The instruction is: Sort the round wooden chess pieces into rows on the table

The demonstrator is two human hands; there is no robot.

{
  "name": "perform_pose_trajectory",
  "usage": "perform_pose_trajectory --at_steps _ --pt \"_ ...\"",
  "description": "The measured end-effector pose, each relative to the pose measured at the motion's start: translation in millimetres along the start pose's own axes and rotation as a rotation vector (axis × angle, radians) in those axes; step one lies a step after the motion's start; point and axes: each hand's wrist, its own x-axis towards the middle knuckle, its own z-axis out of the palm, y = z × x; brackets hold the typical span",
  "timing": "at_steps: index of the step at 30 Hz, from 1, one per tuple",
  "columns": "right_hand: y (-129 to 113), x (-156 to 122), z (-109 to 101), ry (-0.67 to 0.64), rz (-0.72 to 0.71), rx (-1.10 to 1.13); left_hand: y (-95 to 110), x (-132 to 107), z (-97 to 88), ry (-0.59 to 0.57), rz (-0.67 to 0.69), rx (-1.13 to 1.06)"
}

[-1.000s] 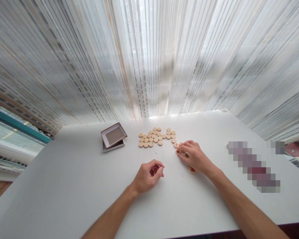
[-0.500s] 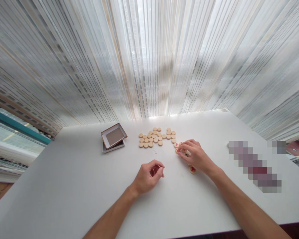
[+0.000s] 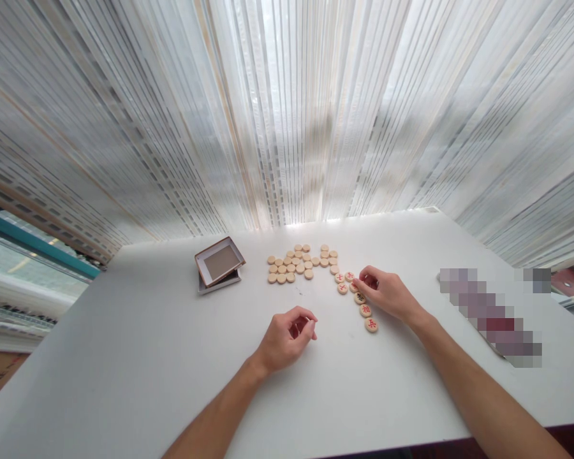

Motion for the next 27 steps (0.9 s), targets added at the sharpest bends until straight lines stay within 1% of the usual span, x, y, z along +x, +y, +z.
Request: perform_pose_trajectory --at_steps 7,15,23,27 --pt "2.4 1.8 1.1 -0.011 -0.007 0.001 -0.8 -0.7 -0.1 -0.012 0.000 0.009" --pt "2.0 2.2 0.2 -0.026 0.040 0.031 -2.4 0.1 0.3 -0.013 0.004 0.014" --pt "10.5 10.9 5.1 0.171 0.024 0.103 -3.6 0.5 0.7 -0.002 0.008 0.008" --pt "15.6 15.2 9.3 0.232 0.030 0.154 -5.3 1.5 0.7 0.031 0.026 0.016"
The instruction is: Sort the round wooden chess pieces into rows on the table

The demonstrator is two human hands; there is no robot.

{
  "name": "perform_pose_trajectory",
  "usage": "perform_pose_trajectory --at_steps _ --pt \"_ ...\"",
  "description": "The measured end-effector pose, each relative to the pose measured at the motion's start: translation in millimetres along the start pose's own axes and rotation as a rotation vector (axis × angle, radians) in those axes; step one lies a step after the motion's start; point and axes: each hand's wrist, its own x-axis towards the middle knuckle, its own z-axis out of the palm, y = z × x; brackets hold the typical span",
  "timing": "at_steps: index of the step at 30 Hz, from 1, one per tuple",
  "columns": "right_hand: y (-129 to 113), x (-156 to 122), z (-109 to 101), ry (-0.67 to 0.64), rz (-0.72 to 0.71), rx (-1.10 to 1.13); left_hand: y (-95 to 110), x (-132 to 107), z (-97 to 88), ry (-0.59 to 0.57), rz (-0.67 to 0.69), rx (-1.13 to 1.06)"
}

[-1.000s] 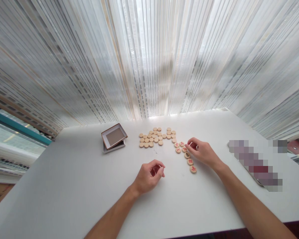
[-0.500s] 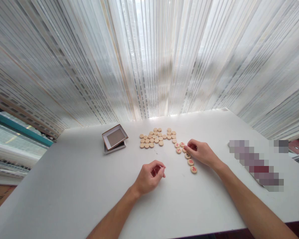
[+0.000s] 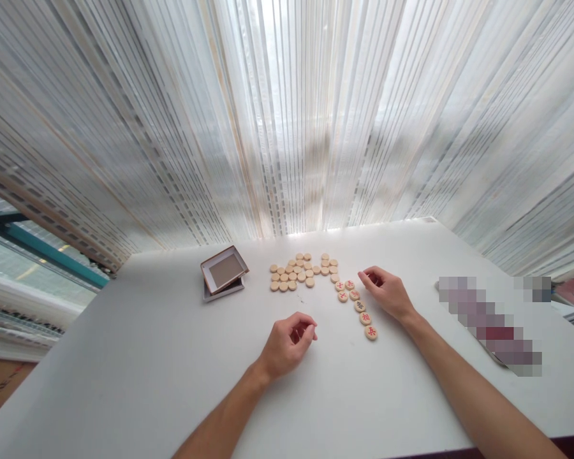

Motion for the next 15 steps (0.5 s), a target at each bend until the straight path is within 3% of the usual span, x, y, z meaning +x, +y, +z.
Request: perform_pose_trajectory --at_steps 8,12,15 --pt "6.9 18.6 7.2 0.062 0.019 -0.003 3.8 6.2 0.7 0.151 0.053 0.088" --pt "11.0 31.8 11.2 0.074 0.029 -0.009 15.9 26.3 -4.1 0.095 0.205 0.263" --pt "14.6 33.8 11.9 0.077 0.039 0.001 24.5 57.7 -10.0 0.070 0.383 0.502"
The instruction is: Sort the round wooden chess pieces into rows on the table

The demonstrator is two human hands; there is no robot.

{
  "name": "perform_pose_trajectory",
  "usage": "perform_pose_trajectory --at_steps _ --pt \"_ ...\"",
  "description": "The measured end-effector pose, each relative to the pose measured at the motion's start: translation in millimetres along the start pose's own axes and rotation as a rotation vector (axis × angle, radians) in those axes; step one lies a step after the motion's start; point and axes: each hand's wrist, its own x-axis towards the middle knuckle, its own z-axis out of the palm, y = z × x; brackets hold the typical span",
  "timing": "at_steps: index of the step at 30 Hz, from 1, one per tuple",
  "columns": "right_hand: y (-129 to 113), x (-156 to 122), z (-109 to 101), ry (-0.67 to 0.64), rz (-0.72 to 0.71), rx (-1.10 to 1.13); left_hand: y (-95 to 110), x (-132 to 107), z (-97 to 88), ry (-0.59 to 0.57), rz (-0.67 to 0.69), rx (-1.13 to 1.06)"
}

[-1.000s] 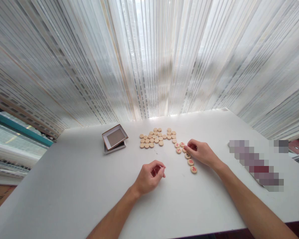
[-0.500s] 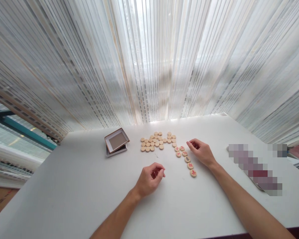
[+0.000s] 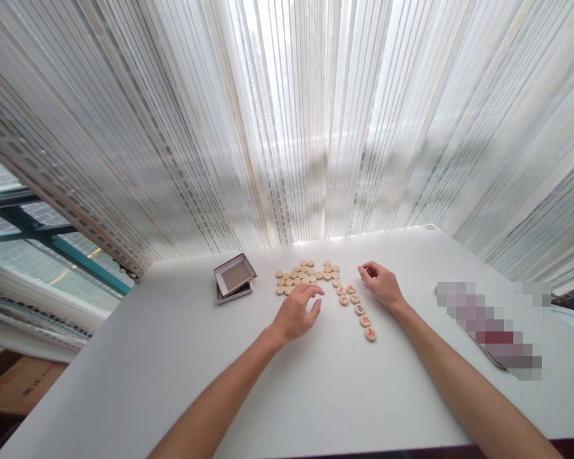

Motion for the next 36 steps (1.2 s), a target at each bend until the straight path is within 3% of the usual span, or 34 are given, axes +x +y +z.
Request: perform_pose_trajectory --at_steps 4,7,10,18,36 --pt "4.3 -3.6 -0.8 -0.004 0.013 0.028 -14.7 48.5 3.0 -0.116 0.119 0.320" --pt "5.1 -3.9 -0.8 -0.007 0.016 0.038 -21.9 73.1 12.1 -0.191 0.172 0.369" --pt "4.3 -1.7 -0.8 -0.012 0.007 0.044 -25.1 83.2 24.0 -0.247 0.225 0.389" --pt "4.2 -0.6 -2.1 -0.023 -0.001 0.070 -37.0 85.9 38.7 -0.296 0.250 0.358" --pt "1.3 -1.9 -4.0 -0.043 0.004 0.071 -56.7 72.6 14.7 -0.252 0.174 0.320"
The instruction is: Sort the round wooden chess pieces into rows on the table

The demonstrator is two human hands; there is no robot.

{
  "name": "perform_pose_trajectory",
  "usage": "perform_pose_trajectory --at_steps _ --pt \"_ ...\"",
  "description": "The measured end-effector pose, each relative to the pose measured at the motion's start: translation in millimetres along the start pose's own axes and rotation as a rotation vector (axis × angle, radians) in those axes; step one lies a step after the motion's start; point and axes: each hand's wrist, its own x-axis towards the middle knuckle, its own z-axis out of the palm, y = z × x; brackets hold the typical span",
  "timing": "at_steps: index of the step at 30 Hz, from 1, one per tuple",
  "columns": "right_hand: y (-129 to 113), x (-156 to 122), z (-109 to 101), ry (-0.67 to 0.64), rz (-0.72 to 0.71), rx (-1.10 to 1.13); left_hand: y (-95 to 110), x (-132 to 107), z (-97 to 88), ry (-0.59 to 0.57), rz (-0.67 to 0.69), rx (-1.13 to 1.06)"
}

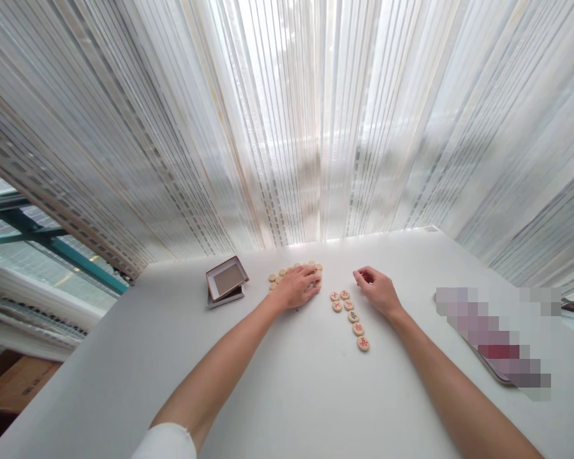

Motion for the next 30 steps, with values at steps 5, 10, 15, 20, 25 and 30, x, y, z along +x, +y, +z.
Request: perform_pose_trajectory --at_steps 5,10,15,20,25,30 --pt "1.0 0.8 0.5 0.002 -0.009 -0.016 -0.6 3.1 1.9 0.014 -0.016 -0.017" --pt "-1.8 -1.1 0.1 0.005 -0.041 -0.043 4.3 6.9 -2.6 0.070 -0.031 -0.064" --pt "-11.0 -5.9 -2.2 0.022 -0.120 -0.065 27.5 -20.6 -15.0 0.104 -0.059 -0.146" --pt "-36.2 -20.1 -4.5 -0.009 -0.241 -0.073 51.1 -64.1 -12.5 0.113 -0.210 -0.467" --pt "-73.4 -49.6 5.3 -0.195 -0.577 -0.038 60.2 -79.8 -3.0 0.176 -0.332 -0.677" --pt "-93.4 -74.2 20.7 -0.354 -0.714 -0.100 67.6 -81.4 -4.1 0.226 -0.261 -0.766"
